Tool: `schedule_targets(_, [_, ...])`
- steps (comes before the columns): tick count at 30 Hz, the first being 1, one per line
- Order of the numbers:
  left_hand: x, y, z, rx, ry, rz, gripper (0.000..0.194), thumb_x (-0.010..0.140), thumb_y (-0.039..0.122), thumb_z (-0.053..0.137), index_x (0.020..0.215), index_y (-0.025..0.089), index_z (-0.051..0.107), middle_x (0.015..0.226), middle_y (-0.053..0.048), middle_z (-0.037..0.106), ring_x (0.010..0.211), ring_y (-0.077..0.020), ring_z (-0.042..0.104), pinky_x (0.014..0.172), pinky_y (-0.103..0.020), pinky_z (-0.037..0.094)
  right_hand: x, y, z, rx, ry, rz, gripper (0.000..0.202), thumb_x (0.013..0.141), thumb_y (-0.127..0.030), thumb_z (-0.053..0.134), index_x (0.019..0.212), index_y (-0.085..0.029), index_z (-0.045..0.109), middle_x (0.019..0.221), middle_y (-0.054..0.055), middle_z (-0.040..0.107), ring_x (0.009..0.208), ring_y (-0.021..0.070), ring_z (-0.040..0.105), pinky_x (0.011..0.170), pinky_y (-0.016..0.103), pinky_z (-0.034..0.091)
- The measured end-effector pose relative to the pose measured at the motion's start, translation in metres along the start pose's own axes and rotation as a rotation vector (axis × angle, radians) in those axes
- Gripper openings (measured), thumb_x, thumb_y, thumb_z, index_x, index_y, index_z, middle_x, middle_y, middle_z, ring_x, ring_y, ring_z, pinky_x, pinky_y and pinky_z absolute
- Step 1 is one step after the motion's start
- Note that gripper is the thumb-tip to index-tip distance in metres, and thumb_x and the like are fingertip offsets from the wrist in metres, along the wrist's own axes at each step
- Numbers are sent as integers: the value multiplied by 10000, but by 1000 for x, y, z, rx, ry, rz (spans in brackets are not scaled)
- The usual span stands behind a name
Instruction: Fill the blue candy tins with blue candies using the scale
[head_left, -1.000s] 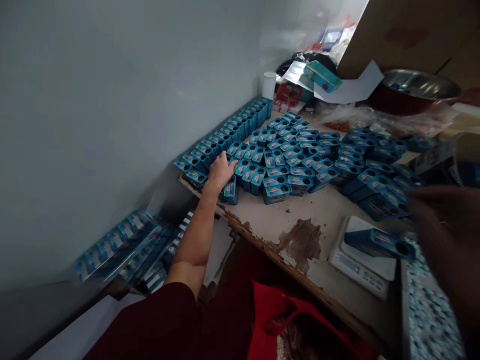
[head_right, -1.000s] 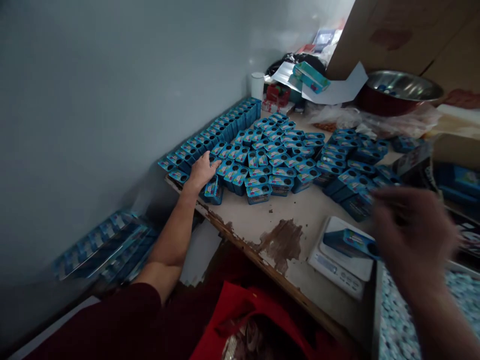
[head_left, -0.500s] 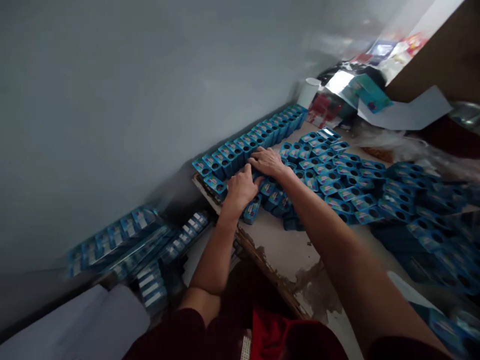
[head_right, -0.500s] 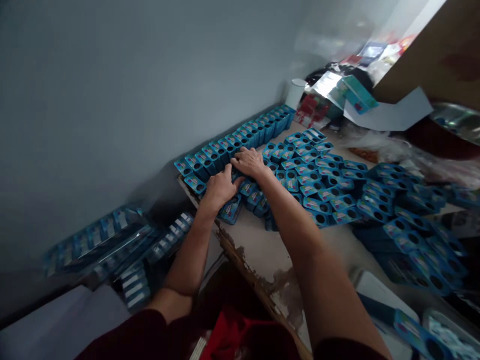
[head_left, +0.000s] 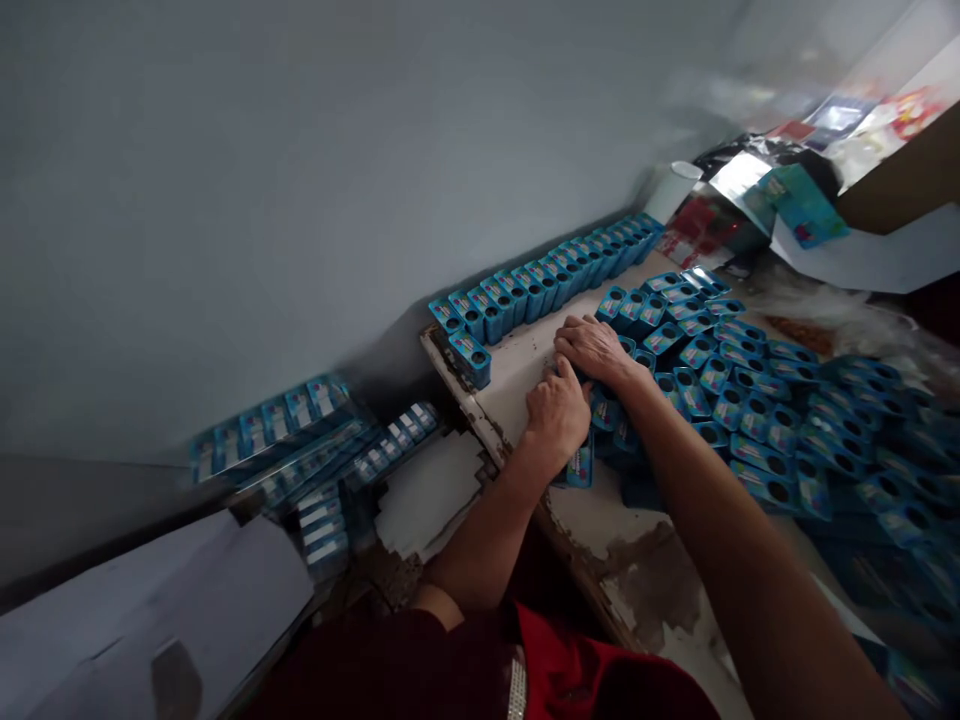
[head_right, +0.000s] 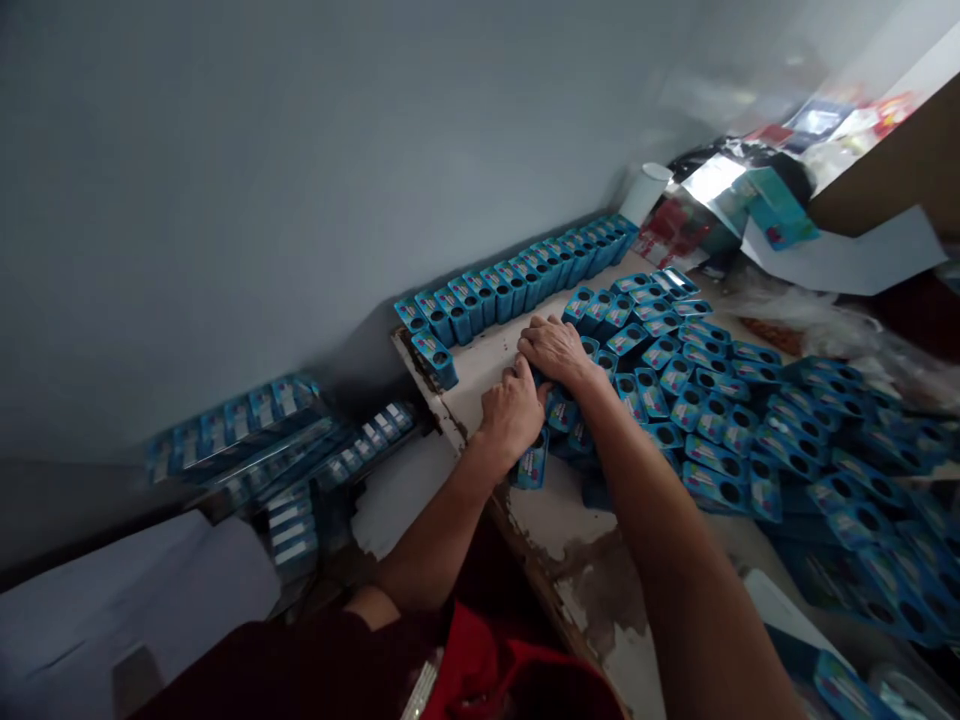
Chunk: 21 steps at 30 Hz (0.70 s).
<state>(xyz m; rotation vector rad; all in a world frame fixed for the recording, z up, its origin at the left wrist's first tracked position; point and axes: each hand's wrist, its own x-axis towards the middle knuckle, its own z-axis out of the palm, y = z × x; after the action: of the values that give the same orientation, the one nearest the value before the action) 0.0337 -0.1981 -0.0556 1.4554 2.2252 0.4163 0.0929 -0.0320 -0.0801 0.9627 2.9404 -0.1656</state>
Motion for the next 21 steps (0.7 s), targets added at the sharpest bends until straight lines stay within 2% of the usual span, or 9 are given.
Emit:
schedule_targets(3, [-3,-16,-6,6,66,74,735,1250,471,712,1845,88,511,1591,-318,746,1341,-391,864,1092,-415,703,-1,-5,-2,2,41,24,481,1277,-364,436,1194,-208,884,1314,169,813,1278,363,647,1127,471,484])
schedule_targets(5, [-4,-44,-15,2,196,180,707,1207,443,802,1807,133,593,1568,-279,781,1367,-397,847,1141,-441,685,-3,-7,-4,15,94,34,464,1287,-398,457,1332,-200,875,1438,173,801,1373,374,639,1189,487,478])
schedule_targets(8, [11,-111,-40,-141,467,281,410,1175,310,826,1573,212,811,1456,-191,855,1379,-380,825,1213,-467,645,-7,-7,-6,113,257,39,433,1272,-440,534,1393,-174,854,1531,190,775,1456,374,640,1292,494,456])
schedule_targets(11, [50,-181,-69,-422,644,274,179,1114,296,845,1272,224,889,1315,-143,882,1320,-365,819,1269,-494,609,-1,-10,-5,219,391,64,399,1251,-413,549,1319,-157,846,1393,216,804,1381,379,707,1268,499,517])
schedule_targets(13, [79,-216,-81,-511,673,249,197,1106,345,835,1247,210,864,1296,-147,873,1319,-357,816,1271,-496,614,11,-14,-5,238,408,71,386,1243,-398,541,1323,-158,832,1345,227,806,1328,401,733,1208,524,570])
schedule_targets(15, [105,-238,-81,-596,657,236,314,1115,438,820,1318,198,826,1374,-169,855,1367,-354,811,1240,-484,642,28,-21,-7,239,398,32,387,1241,-390,539,1384,-157,812,1380,234,800,1339,412,736,1220,547,575])
schedule_targets(19, [135,-254,-59,-757,591,230,613,1102,691,802,1447,186,765,1498,-206,810,1435,-381,792,1228,-504,662,66,-36,-18,236,324,-132,465,1214,-268,492,1590,-165,745,1545,206,779,1497,374,697,1356,540,509])
schedule_targets(21, [146,-256,-52,-801,545,232,721,1030,765,867,1458,195,768,1458,-184,824,1382,-383,811,1196,-493,680,83,-45,-23,198,217,-230,614,1122,-233,619,1731,-161,660,1731,196,695,1656,398,599,1422,585,460])
